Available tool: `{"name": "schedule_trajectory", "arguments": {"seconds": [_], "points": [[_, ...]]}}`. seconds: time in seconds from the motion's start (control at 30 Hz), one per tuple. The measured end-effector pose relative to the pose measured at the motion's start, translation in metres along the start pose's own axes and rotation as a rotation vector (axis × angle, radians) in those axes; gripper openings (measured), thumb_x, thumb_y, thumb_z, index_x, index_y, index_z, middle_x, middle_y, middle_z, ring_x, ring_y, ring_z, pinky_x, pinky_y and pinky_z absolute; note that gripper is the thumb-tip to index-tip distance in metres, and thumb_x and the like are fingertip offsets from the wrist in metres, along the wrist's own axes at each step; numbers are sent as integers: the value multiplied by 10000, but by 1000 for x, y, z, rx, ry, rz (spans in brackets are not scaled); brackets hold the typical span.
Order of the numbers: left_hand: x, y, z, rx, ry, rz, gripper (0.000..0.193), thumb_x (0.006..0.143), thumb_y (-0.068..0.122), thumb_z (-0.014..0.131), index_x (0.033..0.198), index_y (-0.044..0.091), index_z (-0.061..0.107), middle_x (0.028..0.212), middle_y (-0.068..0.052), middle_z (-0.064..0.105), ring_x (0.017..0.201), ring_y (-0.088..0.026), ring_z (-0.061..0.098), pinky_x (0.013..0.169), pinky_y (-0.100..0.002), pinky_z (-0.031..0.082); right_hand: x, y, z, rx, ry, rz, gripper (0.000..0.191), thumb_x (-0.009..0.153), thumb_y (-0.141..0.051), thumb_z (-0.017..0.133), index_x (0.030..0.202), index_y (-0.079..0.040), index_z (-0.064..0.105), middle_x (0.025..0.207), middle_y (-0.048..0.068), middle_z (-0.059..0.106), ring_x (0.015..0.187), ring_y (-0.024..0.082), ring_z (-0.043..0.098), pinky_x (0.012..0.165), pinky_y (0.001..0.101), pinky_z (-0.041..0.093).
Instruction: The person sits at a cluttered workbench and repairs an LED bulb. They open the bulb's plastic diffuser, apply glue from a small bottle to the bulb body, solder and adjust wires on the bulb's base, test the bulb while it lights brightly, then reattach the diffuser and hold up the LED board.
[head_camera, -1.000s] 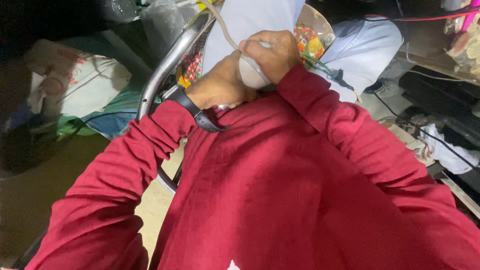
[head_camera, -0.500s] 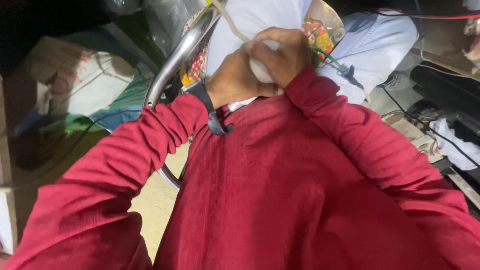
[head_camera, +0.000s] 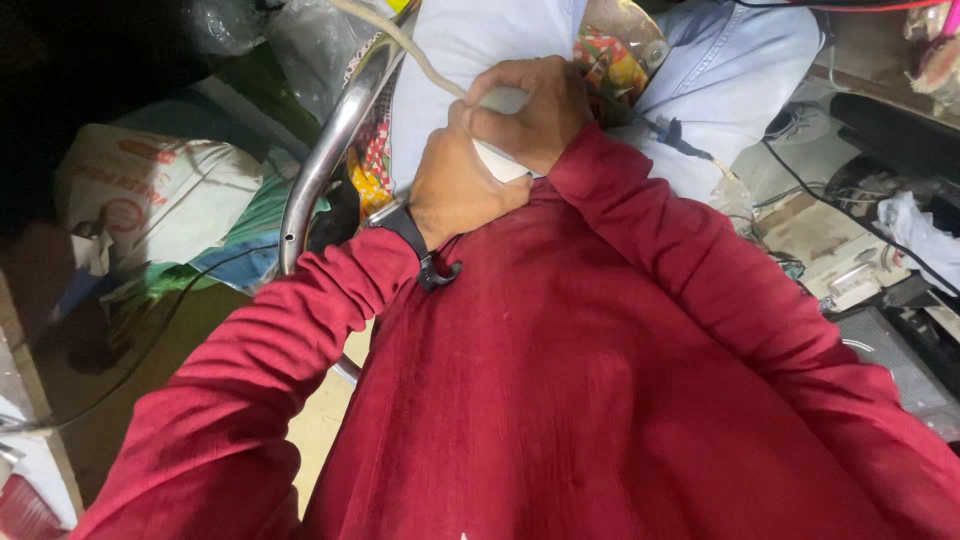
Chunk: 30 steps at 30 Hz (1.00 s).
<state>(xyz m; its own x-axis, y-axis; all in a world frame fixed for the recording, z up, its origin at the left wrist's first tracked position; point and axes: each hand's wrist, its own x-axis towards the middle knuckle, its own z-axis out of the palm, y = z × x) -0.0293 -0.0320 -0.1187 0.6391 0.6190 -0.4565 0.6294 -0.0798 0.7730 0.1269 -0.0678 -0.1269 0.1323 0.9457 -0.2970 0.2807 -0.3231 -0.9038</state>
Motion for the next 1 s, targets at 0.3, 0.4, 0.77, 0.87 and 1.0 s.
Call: {"name": "schedule_trajectory", "arguments": {"seconds": [0.3, 0.4, 0.77, 0.87, 1.0], "points": [[-7, -24, -18, -177, -20, 159, 755, 740, 329, 895, 1294, -48, 548, 1139, -227, 720, 1074, -350, 749, 884, -435, 593, 1, -22, 19, 78, 118, -160, 251, 798, -282, 802, 953, -98, 732, 967, 101, 719, 974, 305, 701, 898, 413, 536], [-9, -39, -25, -269, -111, 80, 581, 858, 307, 778, 1264, -47, 560, 1129, -208, 688, 1079, -288, 669, 950, -375, 534, -4, -30, 15, -86, 75, -14, 545, 940, -571, 606, 1171, -80, 654, 1123, 165, 700, 1081, 363, 653, 944, 445, 507], [29, -54, -41, -507, -407, 427, 843, 729, 144, 802, 1435, -61, 390, 1350, -206, 578, 1299, -288, 572, 1094, -386, 432, -61, -101, -35, -561, 133, -437, 848, 846, -634, 641, 1421, -31, 484, 1473, 227, 544, 1369, 410, 552, 1079, 539, 464], [22, -49, -36, -847, -372, -49, 800, 726, 140, 751, 1442, -20, 433, 1208, -205, 685, 1121, -277, 661, 997, -390, 500, -98, -127, -100, -528, 418, -653, 416, 1024, -407, 780, 1189, -52, 642, 1281, 142, 707, 1130, 281, 742, 851, 390, 597], [15, -36, -31, -856, -244, -188, 621, 810, 223, 693, 1340, -80, 581, 1102, -200, 718, 979, -302, 679, 899, -398, 526, -168, -143, -225, -1051, 956, -492, 147, 941, 40, 732, 1057, 24, 643, 1033, 156, 730, 846, 297, 727, 759, 385, 580]]}}
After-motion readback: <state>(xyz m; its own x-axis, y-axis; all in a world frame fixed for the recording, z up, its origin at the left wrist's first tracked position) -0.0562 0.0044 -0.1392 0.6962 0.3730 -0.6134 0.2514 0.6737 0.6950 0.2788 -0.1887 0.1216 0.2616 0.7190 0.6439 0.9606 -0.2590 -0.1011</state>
